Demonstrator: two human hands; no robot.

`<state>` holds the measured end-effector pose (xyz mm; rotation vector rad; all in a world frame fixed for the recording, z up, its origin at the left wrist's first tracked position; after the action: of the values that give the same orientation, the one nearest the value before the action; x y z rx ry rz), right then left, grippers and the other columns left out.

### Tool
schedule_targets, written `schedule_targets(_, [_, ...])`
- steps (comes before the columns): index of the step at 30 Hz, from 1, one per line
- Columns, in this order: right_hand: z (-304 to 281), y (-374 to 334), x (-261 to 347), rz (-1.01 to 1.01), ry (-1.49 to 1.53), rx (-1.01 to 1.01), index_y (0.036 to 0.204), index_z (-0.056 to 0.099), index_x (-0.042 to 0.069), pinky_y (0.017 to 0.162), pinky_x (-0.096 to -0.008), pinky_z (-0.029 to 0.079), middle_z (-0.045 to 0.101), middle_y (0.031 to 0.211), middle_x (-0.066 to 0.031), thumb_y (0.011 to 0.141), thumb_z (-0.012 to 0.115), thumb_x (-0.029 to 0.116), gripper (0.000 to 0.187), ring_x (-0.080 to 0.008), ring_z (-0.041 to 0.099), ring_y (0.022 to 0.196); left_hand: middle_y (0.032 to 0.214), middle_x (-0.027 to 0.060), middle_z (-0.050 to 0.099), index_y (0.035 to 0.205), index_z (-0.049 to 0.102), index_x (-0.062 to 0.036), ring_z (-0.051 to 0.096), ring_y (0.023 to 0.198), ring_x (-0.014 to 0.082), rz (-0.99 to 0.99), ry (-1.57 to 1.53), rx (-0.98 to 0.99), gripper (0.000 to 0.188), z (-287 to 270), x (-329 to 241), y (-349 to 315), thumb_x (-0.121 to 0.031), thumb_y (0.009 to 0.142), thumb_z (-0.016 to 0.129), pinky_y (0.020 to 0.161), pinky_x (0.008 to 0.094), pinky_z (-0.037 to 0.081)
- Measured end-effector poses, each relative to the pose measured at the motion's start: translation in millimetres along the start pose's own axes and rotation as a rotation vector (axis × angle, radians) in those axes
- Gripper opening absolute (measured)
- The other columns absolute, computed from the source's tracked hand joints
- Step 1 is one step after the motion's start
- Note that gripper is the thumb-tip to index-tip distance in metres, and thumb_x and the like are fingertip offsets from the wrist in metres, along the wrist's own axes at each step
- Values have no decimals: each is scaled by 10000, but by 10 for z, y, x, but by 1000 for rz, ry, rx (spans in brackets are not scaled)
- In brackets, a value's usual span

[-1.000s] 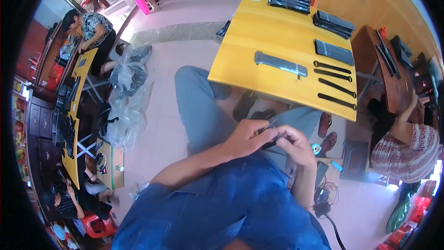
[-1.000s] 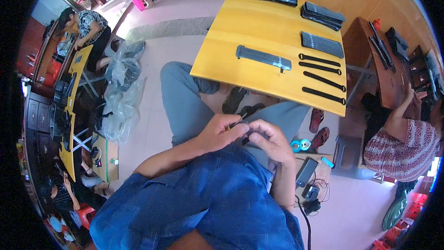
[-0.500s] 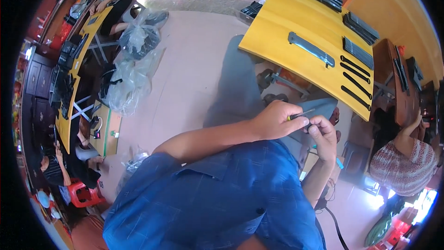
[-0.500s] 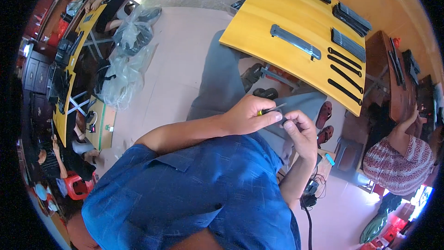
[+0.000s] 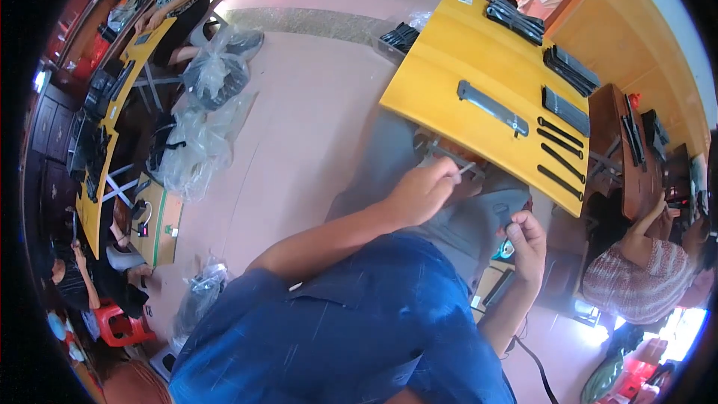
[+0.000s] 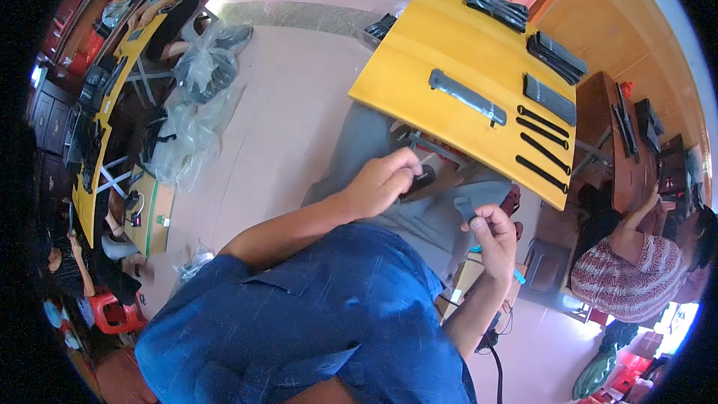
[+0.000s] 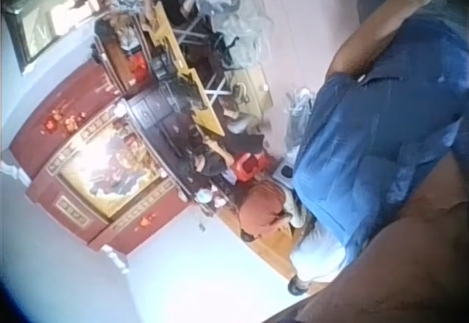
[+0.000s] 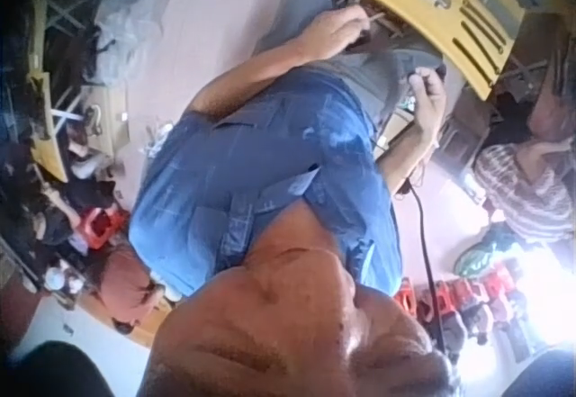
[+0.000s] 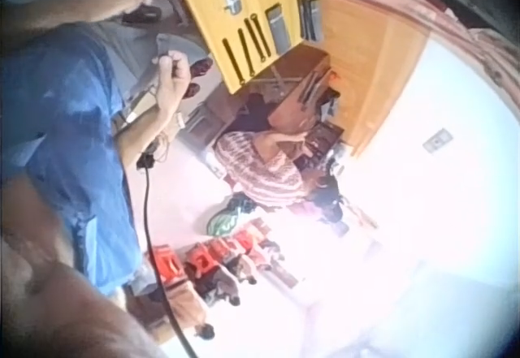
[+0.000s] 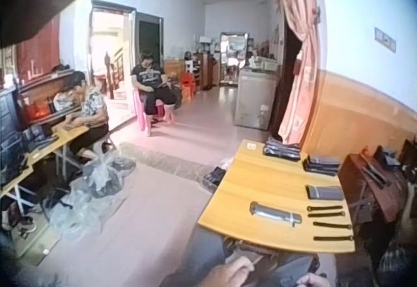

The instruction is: Manually aligning and attaching straps to a textile base component on a workbench.

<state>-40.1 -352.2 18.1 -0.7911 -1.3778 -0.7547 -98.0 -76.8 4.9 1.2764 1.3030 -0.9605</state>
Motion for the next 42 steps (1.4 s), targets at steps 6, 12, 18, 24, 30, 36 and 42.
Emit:
schedule_targets(6, [-72, 343, -37, 42, 41, -58, 1083, 655, 34, 794, -259, 512, 688, 909, -4, 1014, 698, 140, 134, -106, 658, 859, 914, 168, 697, 1109, 666, -50, 696, 875, 345, 171, 484, -78, 185, -518, 163, 657, -134, 979, 565, 775, 444, 538])
schedule_targets(12, [27, 511, -152, 125, 51, -40, 1023, 657, 38, 774, -250, 498, 673, 867, 16, 1012, 709, 156, 129, -76, 624, 827, 978, 172, 684, 1073, 711, -52, 668, 938, 395, 326, 822, -102, 194, -911, 91, 1848, -124, 938, 592, 815, 486, 539])
schedule_targets(18, [-82, 419, -401, 168, 55, -61, 1066, 647, 51, 791, -250, 516, 690, 897, -1, 1012, 717, 168, 146, -89, 654, 852, 977, 181, 687, 1045, 739, -58, 675, 941, 390, 340, 938, 4, 193, -956, 475, 3044, -118, 929, 596, 823, 495, 539])
schedule_targets(24, [-116, 351, -309, 202, 21, -140, 971, 645, 21, 735, -231, 479, 655, 840, 28, 1022, 682, 121, 119, -55, 585, 796, 1008, 169, 691, 1021, 754, -96, 680, 982, 381, 343, 991, 24, 167, -725, 696, 3720, -134, 925, 623, 840, 524, 556])
schedule_targets(30, [-90, 420, -405, 237, 75, -111, 1083, 657, 36, 797, -247, 511, 698, 902, -7, 1021, 699, 141, 129, -82, 645, 855, 1085, 133, 693, 1079, 739, -116, 655, 1091, 340, 259, 1077, 82, 184, -505, 855, 3933, -158, 948, 617, 911, 503, 540])
schedule_targets(36, [59, 647, -300, 223, 15, -81, 996, 668, 9, 686, -227, 435, 635, 827, 35, 998, 706, 96, 95, -41, 539, 769, 1153, 122, 687, 1134, 736, -88, 629, 1133, 358, 415, 995, -42, 240, -603, 959, 3793, -182, 925, 664, 939, 484, 538])
schedule_targets(42, [81, 915, -272, 171, -90, -22, 1000, 672, 13, 673, -231, 419, 608, 808, 37, 988, 721, 125, 122, -36, 515, 765, 1017, 98, 724, 1120, 736, -40, 689, 938, 214, 393, 527, 43, 236, -710, 662, 2915, -200, 950, 700, 821, 353, 547])
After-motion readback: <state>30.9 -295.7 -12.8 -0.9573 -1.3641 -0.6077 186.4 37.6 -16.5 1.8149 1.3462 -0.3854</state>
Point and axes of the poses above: each hand's wrist, its own y-axis towards the middle knuckle, its own z-axis out of the palm, x = y × z, the point moved 1 cm from there along y, towards the middle knuckle
